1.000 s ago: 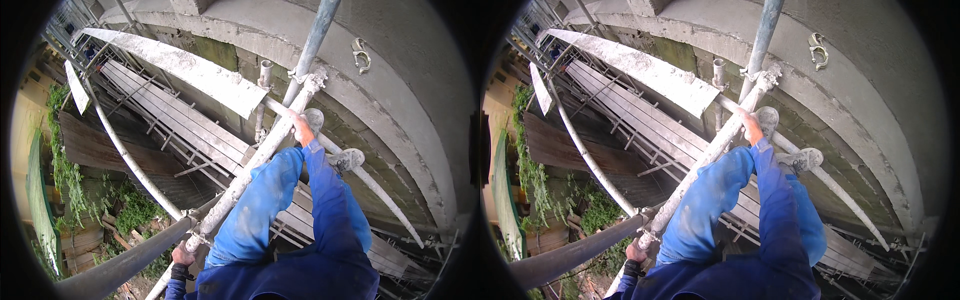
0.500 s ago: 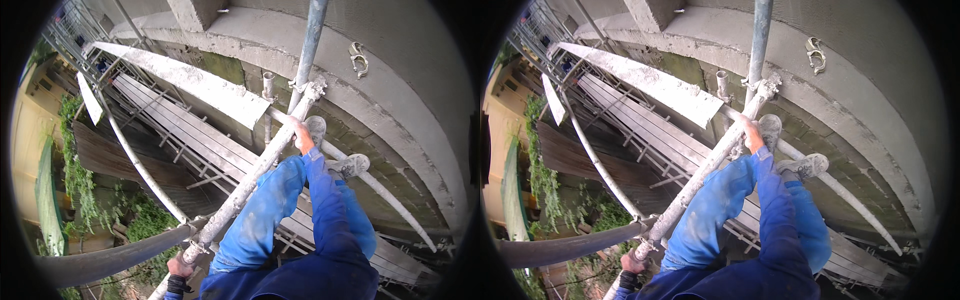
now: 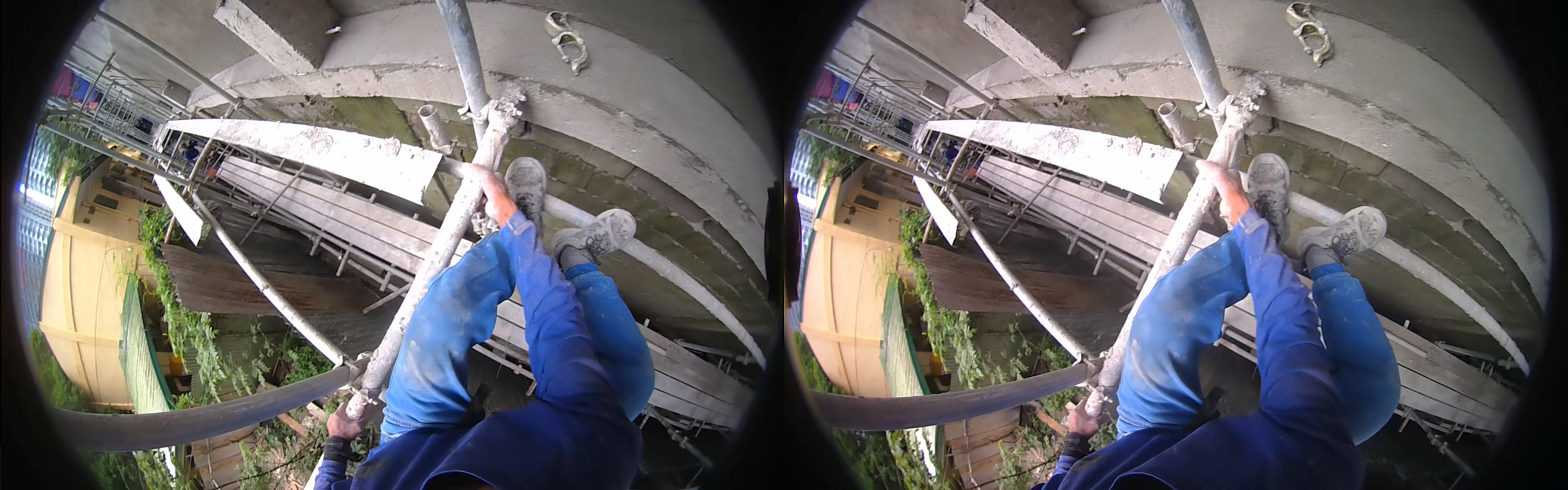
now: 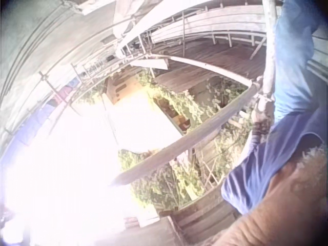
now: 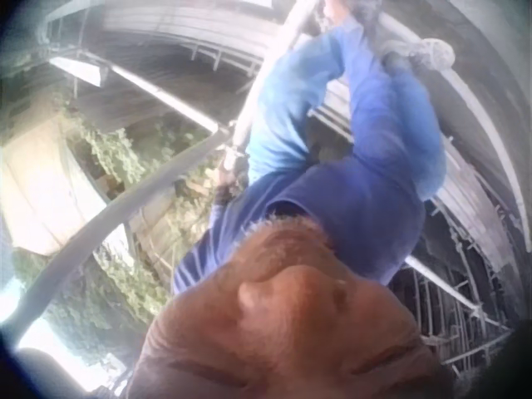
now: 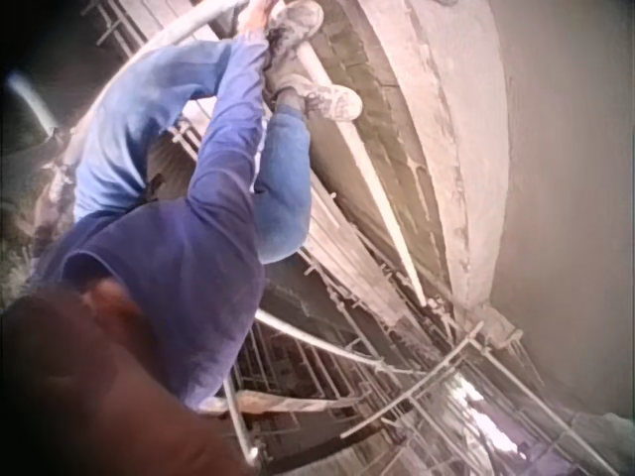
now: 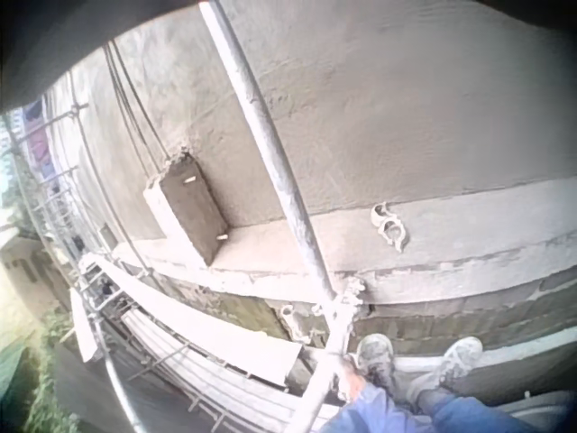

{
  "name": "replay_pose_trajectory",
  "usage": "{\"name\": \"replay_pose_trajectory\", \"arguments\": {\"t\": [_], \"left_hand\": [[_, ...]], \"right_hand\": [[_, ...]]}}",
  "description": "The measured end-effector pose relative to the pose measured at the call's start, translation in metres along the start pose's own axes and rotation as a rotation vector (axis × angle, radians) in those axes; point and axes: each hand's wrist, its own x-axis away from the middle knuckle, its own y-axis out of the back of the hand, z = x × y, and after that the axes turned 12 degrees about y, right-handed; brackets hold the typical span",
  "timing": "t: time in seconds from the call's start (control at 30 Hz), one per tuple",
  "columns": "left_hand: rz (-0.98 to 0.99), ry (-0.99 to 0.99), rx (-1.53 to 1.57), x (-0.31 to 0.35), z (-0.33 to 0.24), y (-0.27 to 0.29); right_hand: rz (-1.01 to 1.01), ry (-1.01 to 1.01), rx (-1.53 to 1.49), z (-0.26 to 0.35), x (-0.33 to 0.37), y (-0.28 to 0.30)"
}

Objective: The person is assembling scaffolding on the exterior of a building. They use a spanner to tighten couplers on metal poles, secure a horizontal pole to the vertical structure, and adjust the scaffolding components while standing on the platform.

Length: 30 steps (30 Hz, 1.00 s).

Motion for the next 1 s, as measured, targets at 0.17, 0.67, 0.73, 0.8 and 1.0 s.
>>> {"name": "replay_pose_trajectory", "arguments": {"t": [0.17,0.67,0.73,0.8,1.0], "left_hand": [[0.013,0.0,-0.014,0.019,-0.008,0.026],[0.029,-0.07,-0.065,-0.007,0.005,-0.006],[-0.004,-0.106,-0.017,-0.016,0.017,-0.015],[0.082,-0.165,0.023,-0.024,0.018,-0.011],[-0.106,-0.023,-0.006,-0.008,0.002,-0.016]], "right_hand": [[0.046,0.128,0.042,-0.007,0.011,-0.008],[-0.032,-0.055,0.268,-0.019,0.023,-0.009],[-0.049,-0.06,0.219,-0.019,0.019,-0.018],[-0.101,0.037,0.172,-0.02,0.028,-0.021],[0.005,0.024,0.016,-0.028,0.011,-0.009]]}}
